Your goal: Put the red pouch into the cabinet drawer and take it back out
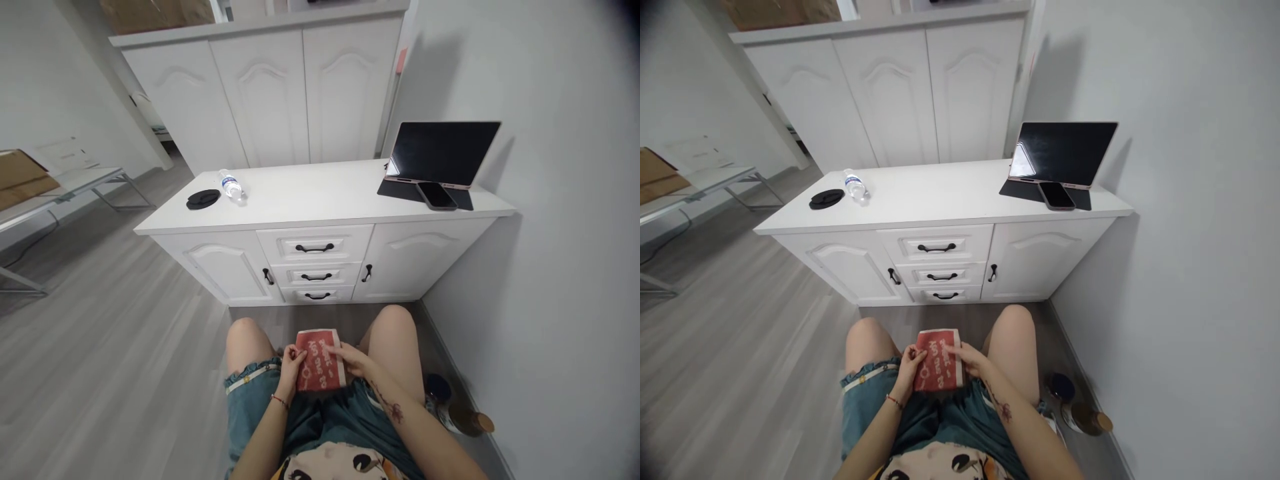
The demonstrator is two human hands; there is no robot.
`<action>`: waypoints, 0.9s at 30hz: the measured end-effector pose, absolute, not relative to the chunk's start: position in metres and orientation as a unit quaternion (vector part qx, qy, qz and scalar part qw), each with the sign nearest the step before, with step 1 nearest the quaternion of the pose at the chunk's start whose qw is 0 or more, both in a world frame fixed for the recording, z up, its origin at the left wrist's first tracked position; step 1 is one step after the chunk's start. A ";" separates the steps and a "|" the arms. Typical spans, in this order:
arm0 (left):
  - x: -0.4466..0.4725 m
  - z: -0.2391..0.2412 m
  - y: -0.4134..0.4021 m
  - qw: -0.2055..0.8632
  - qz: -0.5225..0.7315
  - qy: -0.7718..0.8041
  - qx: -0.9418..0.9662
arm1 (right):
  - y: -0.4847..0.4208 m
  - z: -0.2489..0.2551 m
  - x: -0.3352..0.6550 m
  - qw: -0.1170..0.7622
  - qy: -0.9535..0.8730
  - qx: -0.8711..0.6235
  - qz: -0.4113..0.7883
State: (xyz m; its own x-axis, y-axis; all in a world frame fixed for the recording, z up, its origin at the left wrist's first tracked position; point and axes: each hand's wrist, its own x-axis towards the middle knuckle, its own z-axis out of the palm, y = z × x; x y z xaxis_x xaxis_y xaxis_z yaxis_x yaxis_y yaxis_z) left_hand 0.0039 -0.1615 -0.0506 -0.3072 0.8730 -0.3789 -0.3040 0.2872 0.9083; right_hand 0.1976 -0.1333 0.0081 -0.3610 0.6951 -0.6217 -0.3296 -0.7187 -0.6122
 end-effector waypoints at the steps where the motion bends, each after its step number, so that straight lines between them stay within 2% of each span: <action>1: 0.004 -0.052 -0.161 0.541 0.544 0.598 0.234 | -0.133 0.002 0.195 0.290 -0.201 -0.468 0.810; 3: 0.004 -0.055 -0.160 0.548 0.540 0.600 0.219 | -0.132 -0.007 0.191 0.259 -0.199 -0.474 0.817; 8: 0.005 -0.063 -0.156 0.595 0.529 0.576 0.182 | -0.128 -0.020 0.195 0.267 -0.177 -0.473 0.820; 11: 0.004 -0.073 -0.152 0.599 0.511 0.595 0.162 | -0.125 -0.031 0.202 0.289 -0.145 -0.467 0.823; 15: 0.002 -0.082 -0.134 0.578 0.496 0.628 0.161 | -0.118 -0.055 0.208 0.337 -0.085 -0.539 0.768; 19: 0.008 -0.063 -0.090 0.599 0.516 0.590 0.164 | -0.111 -0.074 0.213 0.366 -0.052 -0.583 0.724; 24: 0.031 -0.023 -0.005 0.642 0.534 0.541 0.102 | -0.108 -0.083 0.214 0.399 -0.045 -0.576 0.712; 27: 0.046 -0.014 0.045 0.647 0.530 0.544 0.063 | -0.108 -0.080 0.213 0.405 -0.042 -0.558 0.722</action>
